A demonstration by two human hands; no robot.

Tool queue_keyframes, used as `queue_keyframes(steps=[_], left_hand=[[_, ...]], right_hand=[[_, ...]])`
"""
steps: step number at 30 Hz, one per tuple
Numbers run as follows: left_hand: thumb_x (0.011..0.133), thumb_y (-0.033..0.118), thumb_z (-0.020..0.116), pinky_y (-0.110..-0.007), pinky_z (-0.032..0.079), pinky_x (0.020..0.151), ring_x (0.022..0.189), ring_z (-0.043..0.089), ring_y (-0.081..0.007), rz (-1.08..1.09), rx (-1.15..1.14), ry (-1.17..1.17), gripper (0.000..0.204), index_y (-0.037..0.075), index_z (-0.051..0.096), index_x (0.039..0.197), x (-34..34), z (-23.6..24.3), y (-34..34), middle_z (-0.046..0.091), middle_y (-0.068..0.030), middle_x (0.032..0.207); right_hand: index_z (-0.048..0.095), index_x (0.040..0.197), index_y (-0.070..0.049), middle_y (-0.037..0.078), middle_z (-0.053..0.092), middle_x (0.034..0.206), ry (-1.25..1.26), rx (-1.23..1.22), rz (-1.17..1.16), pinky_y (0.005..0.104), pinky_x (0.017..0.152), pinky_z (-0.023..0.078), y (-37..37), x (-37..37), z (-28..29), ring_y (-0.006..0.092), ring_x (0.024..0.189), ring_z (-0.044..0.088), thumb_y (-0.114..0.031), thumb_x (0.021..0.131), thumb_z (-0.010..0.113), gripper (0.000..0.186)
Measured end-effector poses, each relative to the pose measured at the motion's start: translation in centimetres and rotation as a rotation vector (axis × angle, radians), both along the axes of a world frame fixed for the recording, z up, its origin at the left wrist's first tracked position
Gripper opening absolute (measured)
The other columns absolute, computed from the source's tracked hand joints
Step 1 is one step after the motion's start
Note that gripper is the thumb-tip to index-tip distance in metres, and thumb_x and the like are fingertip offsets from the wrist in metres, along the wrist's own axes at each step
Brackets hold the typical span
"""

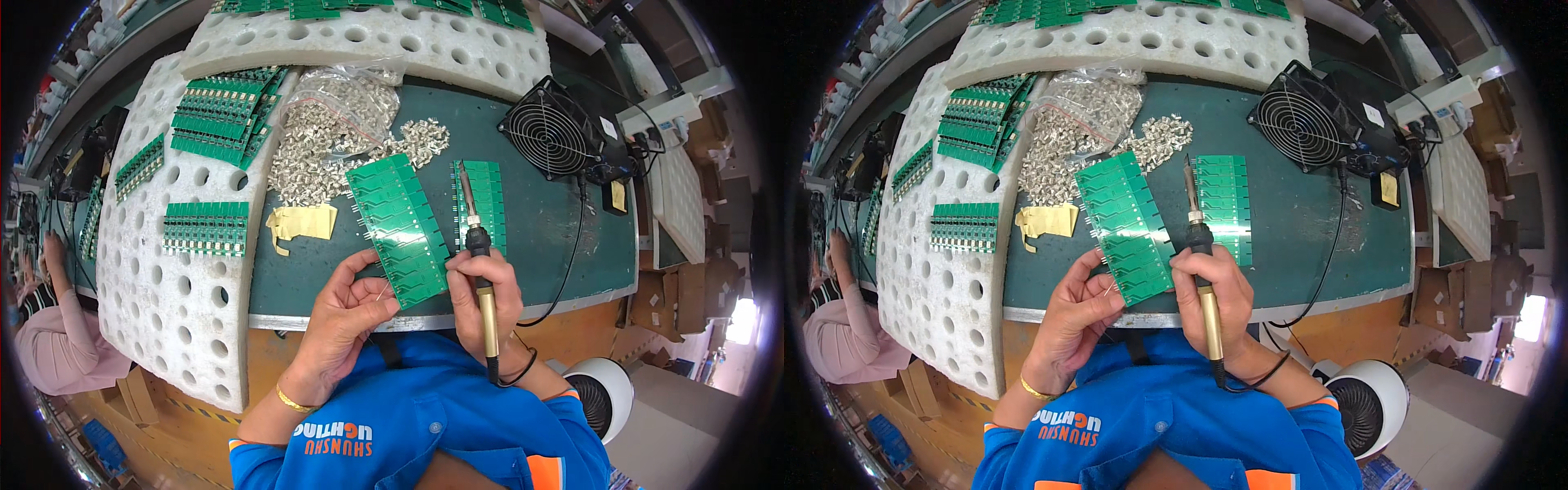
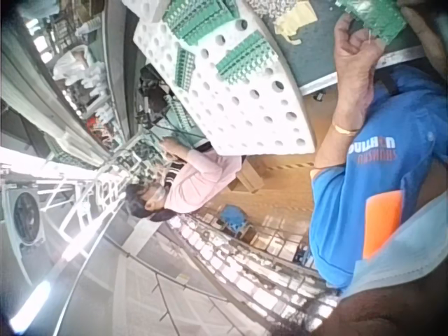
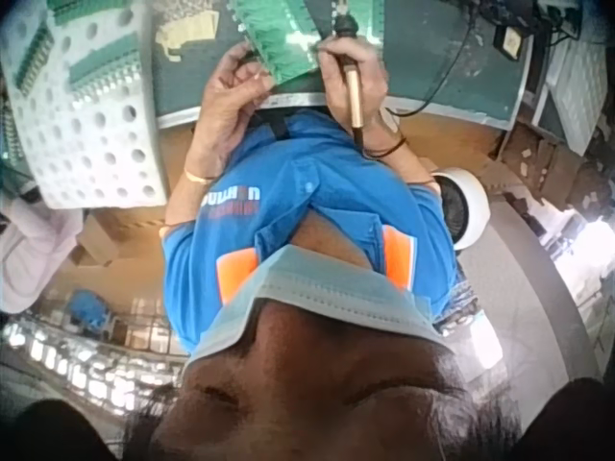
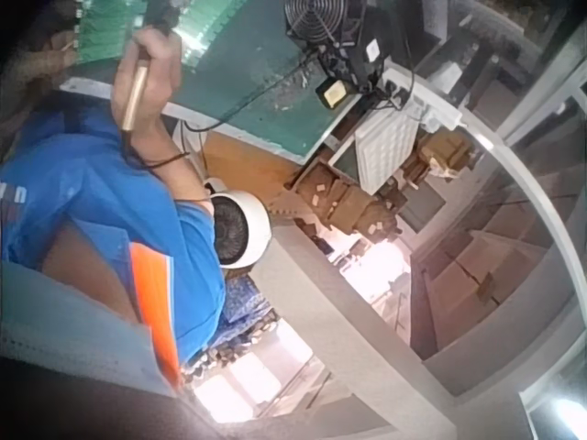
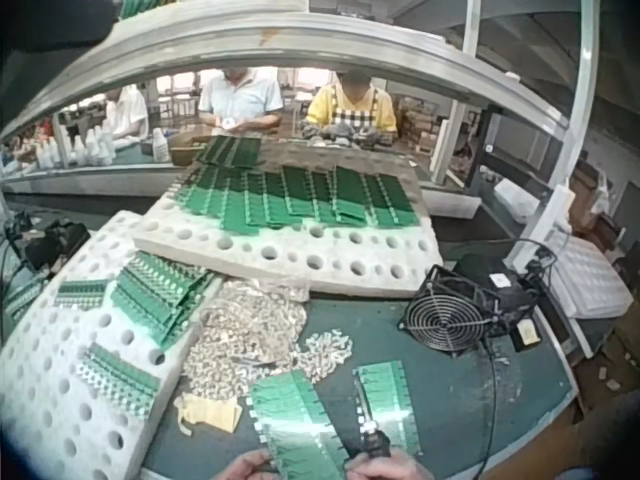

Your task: The person solders small electronic components onto a green circuit board using a soldering iron, holds up the board, and solders components onto another circuit board.

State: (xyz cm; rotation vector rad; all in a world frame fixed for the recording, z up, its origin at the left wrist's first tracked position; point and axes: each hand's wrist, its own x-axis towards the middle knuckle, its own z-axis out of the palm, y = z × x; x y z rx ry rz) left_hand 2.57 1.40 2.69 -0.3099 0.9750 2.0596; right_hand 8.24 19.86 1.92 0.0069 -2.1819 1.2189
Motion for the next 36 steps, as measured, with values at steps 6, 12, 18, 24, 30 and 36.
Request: queue_keyframes(steps=[6, 12, 18, 24, 30, 36], left_hand=[[0.085, -0.007, 0.069, -0.024, 0.055, 0.084, 0.097, 0.067, -0.0129, 0.017, 0.035, 0.01, 0.064, 0.001, 0.039, 0.142, 0.1, -0.5, 0.0, 0.068, -0.0078, 0.104], [0.084, -0.007, 0.071, -0.023, 0.055, 0.084, 0.094, 0.067, -0.0122, 0.052, 0.01, 0.011, 0.067, 0.0, 0.038, 0.142, 0.4, -1.2, -0.4, 0.067, -0.0064, 0.103], [0.083, -0.009, 0.072, -0.025, 0.055, 0.084, 0.093, 0.066, -0.0123, 0.072, -0.079, 0.09, 0.071, 0.0, 0.036, 0.143, 0.2, -0.3, -0.1, 0.066, -0.008, 0.103], [0.082, -0.01, 0.071, -0.026, 0.055, 0.084, 0.093, 0.066, -0.012, 0.076, -0.198, 0.183, 0.073, 0.0, 0.035, 0.143, 0.1, -1.1, -0.2, 0.064, -0.0086, 0.104], [0.083, -0.012, 0.068, -0.022, 0.055, 0.08, 0.091, 0.065, -0.01, 0.048, -0.353, 0.366, 0.07, 0.002, 0.035, 0.144, 0.3, -0.9, -0.3, 0.057, -0.0101, 0.112], [0.083, -0.012, 0.065, -0.023, 0.054, 0.082, 0.09, 0.065, -0.011, 0.0, -0.472, 0.448, 0.071, 0.0, 0.034, 0.146, 0.3, -1.0, -0.7, 0.056, -0.0109, 0.114]], right_hand=[[0.058, 0.105, -0.001, 0.014, 0.06, 0.083, 0.02, 0.028, 0.026, 0.0287, 0.055, 0.048, -0.1, 0.0, -0.2, 0.0196, 0.065, 0.061, 0.012, 0.085, 0.066, 0.025], [0.056, 0.106, 0.0, 0.015, 0.061, 0.084, -0.002, 0.04, 0.035, 0.0276, 0.053, 0.05, -0.3, 0.0, -0.4, 0.018, 0.063, 0.062, 0.012, 0.087, 0.064, 0.024], [0.059, 0.106, -0.001, 0.016, 0.058, 0.083, -0.002, 0.094, 0.044, 0.0344, 0.054, 0.048, -0.4, 0.4, -1.3, 0.027, 0.065, 0.058, 0.013, 0.076, 0.068, 0.034], [0.058, 0.105, -0.002, 0.015, 0.058, 0.082, 0.04, 0.195, 0.049, 0.0339, 0.052, 0.048, -0.3, -0.1, -1.4, 0.0258, 0.063, 0.059, 0.013, 0.078, 0.067, 0.033], [0.058, 0.105, -0.002, 0.016, 0.058, 0.081, 0.005, 0.319, 0.065, 0.0347, 0.051, 0.048, -0.3, 0.5, -2.1, 0.0281, 0.062, 0.06, 0.011, 0.078, 0.07, 0.032], [0.06, 0.105, -0.003, 0.016, 0.058, 0.082, -0.064, 0.377, 0.105, 0.0361, 0.052, 0.05, -0.1, 0.7, -2.6, 0.0289, 0.064, 0.061, 0.009, 0.074, 0.071, 0.035]])
